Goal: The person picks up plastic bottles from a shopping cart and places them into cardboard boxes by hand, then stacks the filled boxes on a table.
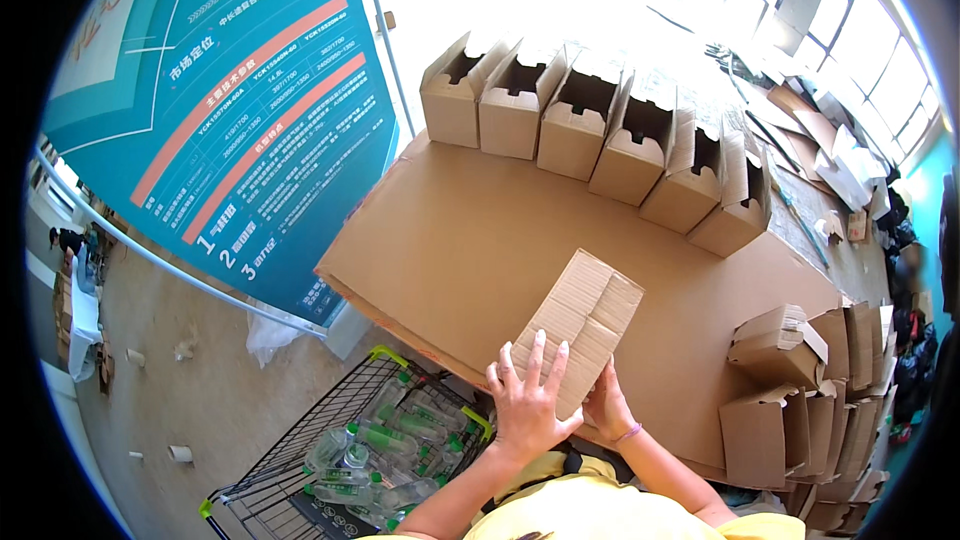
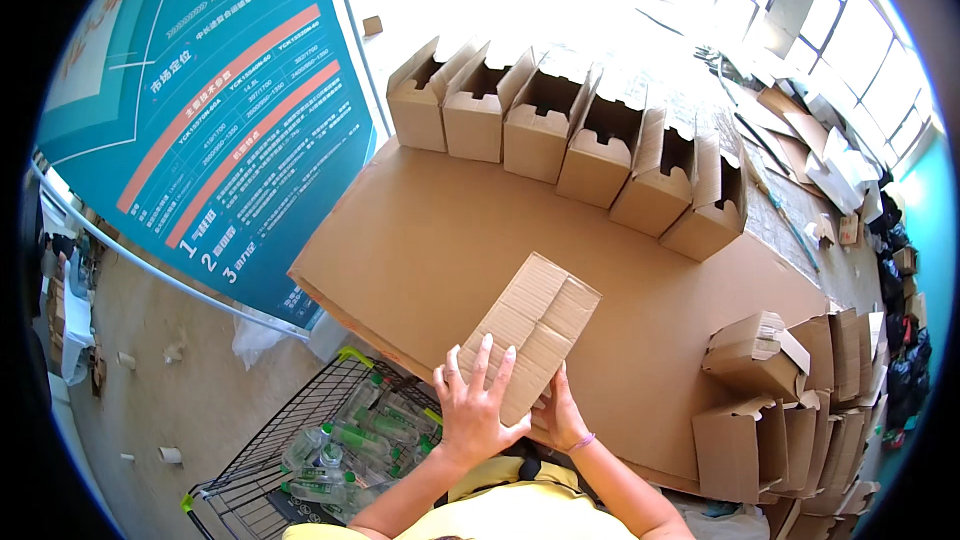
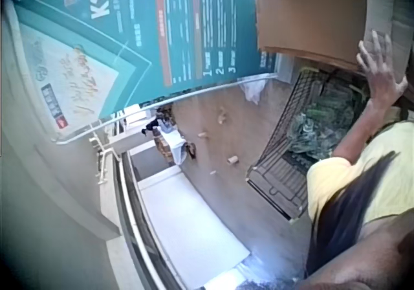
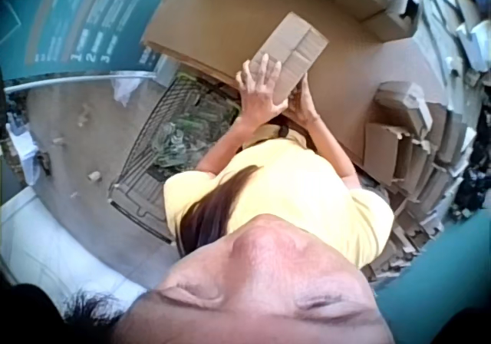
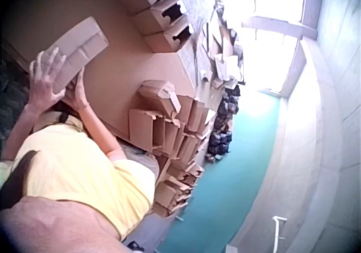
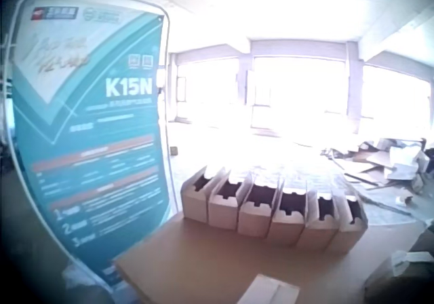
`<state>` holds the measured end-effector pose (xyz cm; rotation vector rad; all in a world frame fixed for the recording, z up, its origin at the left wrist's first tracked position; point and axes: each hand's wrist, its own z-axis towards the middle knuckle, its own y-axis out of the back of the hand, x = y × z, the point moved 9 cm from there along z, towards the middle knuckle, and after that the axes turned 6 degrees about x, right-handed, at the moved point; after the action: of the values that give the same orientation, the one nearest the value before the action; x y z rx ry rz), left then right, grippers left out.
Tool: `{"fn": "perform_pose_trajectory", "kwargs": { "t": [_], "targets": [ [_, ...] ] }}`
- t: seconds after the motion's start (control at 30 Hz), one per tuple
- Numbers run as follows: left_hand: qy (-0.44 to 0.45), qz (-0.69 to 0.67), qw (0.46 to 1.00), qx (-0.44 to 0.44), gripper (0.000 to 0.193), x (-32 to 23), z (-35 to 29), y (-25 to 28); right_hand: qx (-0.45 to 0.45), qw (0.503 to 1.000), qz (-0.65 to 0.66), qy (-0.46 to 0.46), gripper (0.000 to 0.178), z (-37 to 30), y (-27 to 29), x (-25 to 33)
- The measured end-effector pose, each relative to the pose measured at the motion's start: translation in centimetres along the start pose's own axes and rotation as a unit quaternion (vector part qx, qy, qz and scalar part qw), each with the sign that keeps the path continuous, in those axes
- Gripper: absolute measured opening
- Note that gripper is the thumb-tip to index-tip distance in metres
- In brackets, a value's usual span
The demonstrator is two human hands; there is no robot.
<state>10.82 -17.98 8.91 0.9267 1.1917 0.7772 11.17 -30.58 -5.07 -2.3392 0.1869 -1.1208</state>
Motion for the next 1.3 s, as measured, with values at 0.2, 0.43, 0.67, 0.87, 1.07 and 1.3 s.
{"fn": "perform_pose_trajectory", "kwargs": {
  "t": [0.2,0.43,0.67,0.87,1.07,1.3],
  "targets": [
    [0.046,0.043,0.998,-0.013,0.1,6.7,3.8,2.0,0.068,0.996,-0.042,0.043,0.075,8.5,-3.6,1.2],
    [0.105,0.073,0.99,-0.061,0.099,18.6,10.9,5.2,0.106,0.987,-0.083,0.087,0.09,21.7,-11.4,2.8],
    [0.162,0.123,0.974,-0.1,0.095,28.6,19.1,7.2,0.115,0.976,-0.157,0.094,0.107,32.7,-18.8,7.6],
    [0.195,0.138,0.965,-0.106,0.093,32.5,23.1,8.0,0.097,0.971,-0.196,0.096,0.107,36.9,-20.5,10.5],
    [0.195,0.146,0.965,-0.097,0.096,34.6,25.1,8.4,0.143,0.959,-0.22,0.105,0.102,35.9,-20.7,10.3],
    [0.197,0.178,0.958,-0.109,0.099,37.6,25.7,8.2,0.307,0.858,-0.386,0.139,0.086,20.1,-21.0,3.2]
  ]
}}
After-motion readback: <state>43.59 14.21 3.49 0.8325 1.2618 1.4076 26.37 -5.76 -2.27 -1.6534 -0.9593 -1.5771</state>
